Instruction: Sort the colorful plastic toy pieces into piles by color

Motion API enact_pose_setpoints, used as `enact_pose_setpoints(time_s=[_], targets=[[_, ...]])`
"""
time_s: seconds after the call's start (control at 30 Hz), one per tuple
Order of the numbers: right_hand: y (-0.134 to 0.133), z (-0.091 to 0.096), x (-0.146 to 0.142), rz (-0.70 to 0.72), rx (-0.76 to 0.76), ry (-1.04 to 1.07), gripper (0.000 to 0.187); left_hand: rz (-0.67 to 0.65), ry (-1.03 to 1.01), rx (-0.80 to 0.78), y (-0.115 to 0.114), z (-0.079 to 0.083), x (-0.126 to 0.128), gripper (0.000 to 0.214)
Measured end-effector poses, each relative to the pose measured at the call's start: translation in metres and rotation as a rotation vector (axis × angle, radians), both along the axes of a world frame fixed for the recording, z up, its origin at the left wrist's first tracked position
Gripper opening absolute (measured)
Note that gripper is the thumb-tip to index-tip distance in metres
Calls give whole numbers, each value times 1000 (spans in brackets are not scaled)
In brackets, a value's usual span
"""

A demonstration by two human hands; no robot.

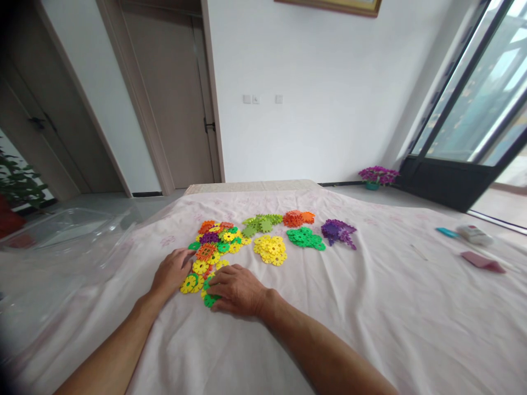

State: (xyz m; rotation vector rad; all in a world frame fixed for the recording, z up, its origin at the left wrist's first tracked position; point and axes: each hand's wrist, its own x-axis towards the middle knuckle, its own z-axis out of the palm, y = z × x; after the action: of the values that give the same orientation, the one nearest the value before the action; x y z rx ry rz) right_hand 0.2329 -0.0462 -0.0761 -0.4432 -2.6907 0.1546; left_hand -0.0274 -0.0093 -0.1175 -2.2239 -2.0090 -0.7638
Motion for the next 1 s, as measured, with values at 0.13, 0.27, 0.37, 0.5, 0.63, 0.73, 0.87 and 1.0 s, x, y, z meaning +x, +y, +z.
enact_pose_setpoints(time_s=[0.13,0.27,0.37,0.5,0.63,0.73,0.87,1.0], targets=[[3,-10,0,-51,19,76,27,10,4,-1,1,-1,-1,31],[9,-14,6,-146,32,172,25,-4,-3,10,2,-3,-2,31],[18,-11,19,-346,51,234,27,-7,-6,8,2,-4,-3,31],[41,-7,52,-687,76,324,29,-6,2,6,4,-5,-4,31],[66,-8,93,-1004,76,447,32,-3,3,12,5,-5,-3,30],[79,-10,120,-1205,61,486,34,-2,6,19,4,-4,-3,30],[87,-12,149,-1446,-7,455,42,3,19,22,2,-3,-2,30],[90,-15,171,-1589,-134,514,42,7,29,28,1,-3,-1,31]])
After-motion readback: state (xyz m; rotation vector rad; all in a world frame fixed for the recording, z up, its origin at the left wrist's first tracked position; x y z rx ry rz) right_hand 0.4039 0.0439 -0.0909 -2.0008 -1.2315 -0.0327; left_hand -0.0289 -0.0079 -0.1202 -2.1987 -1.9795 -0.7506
